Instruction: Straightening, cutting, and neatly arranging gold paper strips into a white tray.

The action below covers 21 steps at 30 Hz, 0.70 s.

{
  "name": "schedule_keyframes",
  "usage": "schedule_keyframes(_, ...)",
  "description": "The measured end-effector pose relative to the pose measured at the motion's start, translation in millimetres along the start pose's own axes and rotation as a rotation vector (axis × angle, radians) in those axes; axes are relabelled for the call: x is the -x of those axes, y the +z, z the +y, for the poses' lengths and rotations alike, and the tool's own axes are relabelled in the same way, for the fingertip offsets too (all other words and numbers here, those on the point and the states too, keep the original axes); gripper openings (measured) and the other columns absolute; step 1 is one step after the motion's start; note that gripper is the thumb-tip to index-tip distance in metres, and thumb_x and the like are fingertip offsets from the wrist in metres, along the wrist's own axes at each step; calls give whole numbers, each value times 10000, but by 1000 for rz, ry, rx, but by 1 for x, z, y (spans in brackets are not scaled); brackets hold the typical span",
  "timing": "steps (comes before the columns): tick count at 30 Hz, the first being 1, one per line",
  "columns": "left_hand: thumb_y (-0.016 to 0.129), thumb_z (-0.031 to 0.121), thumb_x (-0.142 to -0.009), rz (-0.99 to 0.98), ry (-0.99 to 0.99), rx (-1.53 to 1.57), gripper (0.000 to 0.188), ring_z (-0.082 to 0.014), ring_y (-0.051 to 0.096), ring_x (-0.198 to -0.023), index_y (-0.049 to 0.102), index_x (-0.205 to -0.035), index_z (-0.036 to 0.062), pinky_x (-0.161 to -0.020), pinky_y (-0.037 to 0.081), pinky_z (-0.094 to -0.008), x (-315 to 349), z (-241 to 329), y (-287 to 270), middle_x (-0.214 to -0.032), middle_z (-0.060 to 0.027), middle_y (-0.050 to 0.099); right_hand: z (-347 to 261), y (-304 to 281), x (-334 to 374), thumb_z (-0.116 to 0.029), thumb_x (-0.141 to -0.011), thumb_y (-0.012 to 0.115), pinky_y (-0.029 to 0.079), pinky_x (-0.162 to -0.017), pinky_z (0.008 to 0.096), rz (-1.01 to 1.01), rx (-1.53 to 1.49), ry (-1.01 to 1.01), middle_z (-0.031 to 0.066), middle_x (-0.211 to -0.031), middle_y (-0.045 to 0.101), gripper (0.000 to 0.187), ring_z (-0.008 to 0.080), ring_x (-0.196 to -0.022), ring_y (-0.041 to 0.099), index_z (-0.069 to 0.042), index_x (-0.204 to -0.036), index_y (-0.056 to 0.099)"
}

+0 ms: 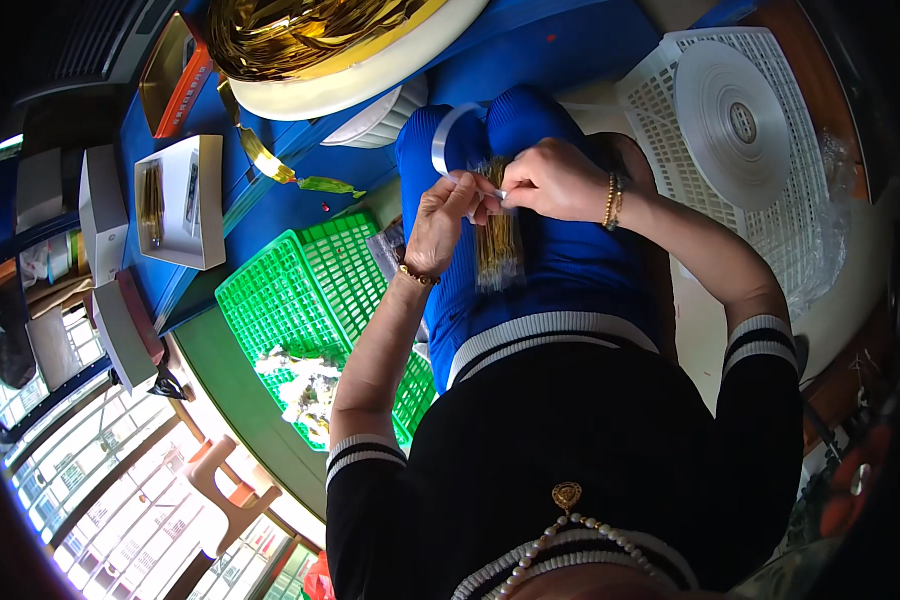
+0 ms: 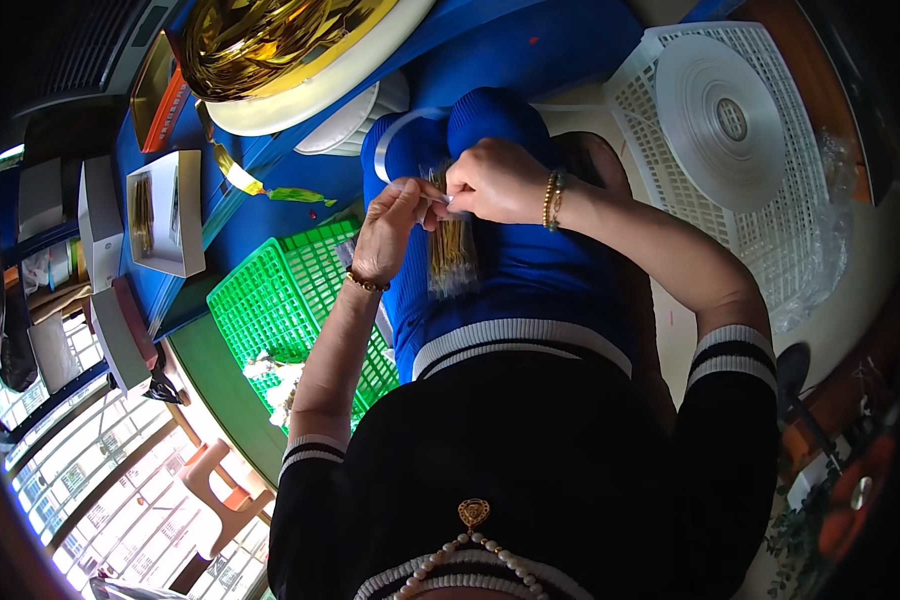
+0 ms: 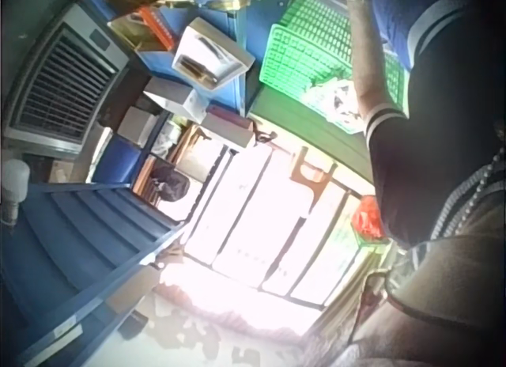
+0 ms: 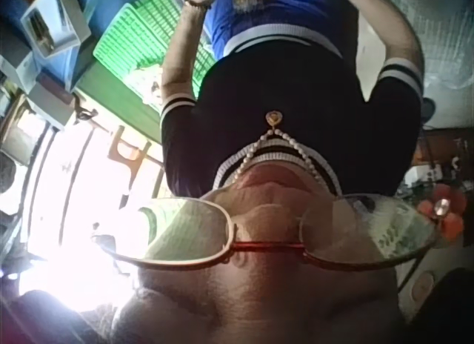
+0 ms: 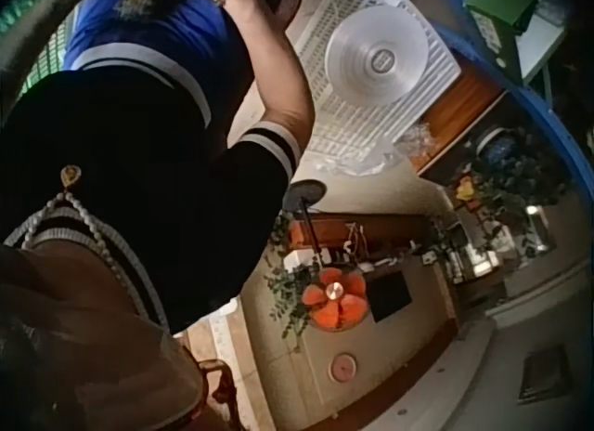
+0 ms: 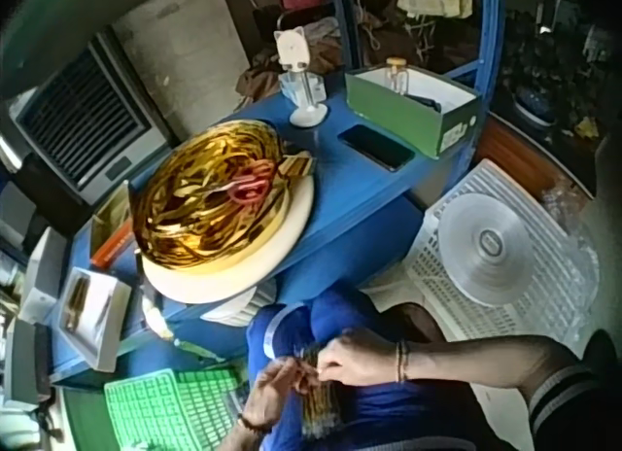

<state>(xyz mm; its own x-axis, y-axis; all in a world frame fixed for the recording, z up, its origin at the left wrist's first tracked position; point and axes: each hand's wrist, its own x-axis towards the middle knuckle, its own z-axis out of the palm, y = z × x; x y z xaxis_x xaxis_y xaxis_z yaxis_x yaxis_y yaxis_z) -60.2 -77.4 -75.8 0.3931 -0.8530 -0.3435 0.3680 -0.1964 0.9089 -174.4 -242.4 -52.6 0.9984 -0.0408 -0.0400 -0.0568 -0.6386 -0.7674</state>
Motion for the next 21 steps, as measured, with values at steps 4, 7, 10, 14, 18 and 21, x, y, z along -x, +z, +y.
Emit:
schedule_keyframes(4, 424, 219, -984, 115, -71, 64, 307, -95, 527, -657, 622, -901, 0, -626, 431, -234, 1, 2, 7, -746, -76, 636, 4, 8, 7, -94, -838, 645, 483, -541, 231, -163, -657, 336, 38, -642, 620, 170, 82, -597, 598, 34, -727, 639)
schedule_keyframes(7, 444, 197, -980, 169, 8, 17, 279, -99, 543, -677, 630, -924, -4, -656, 446, -241, 5, -3, 13, -769, -70, 641, 4, 16, 6, -88, -832, 656, 484, -542, 224, -102, -648, 378, 47, -666, 630, 149, 87, -591, 594, 35, -758, 621)
schedule_keyframes(10, 474, 178, -972, 206, 162, -79, 248, -95, 546, -724, 638, -943, -5, -695, 440, -239, 12, -4, 27, -813, -52, 639, 3, 27, 9, -101, -818, 684, 466, -515, 239, 65, -573, 320, 49, -661, 616, 176, 91, -594, 596, 14, -830, 552)
schedule_keyframes(14, 515, 116, -937, 248, 362, -233, 185, -129, 555, -823, 659, -896, 7, -761, 428, -261, 22, -20, 24, -881, -54, 650, 2, 43, 6, -158, -812, 679, 476, -511, 323, 304, -262, 19, 92, -661, 614, 214, 220, -587, 630, -33, -860, 512)
schedule_keyframes(18, 544, 68, -881, 282, 503, -377, 137, -248, 555, -956, 673, -913, 32, -836, 428, -333, 36, -13, 34, -1000, -114, 639, -1, 47, 4, -161, -830, 631, 506, -508, 387, 431, 67, -183, 99, -677, 625, 185, 281, -617, 648, -90, -935, 497)
schedule_keyframes(21, 529, 123, -895, 394, 271, 0, 159, -265, 540, -933, 647, -934, 24, -847, 415, -363, 34, -22, 53, -950, -121, 616, 13, 58, 9, -66, -841, 601, 516, -549, 382, 475, 96, -140, 124, -752, 655, 229, 297, -670, 658, -78, -1063, 544)
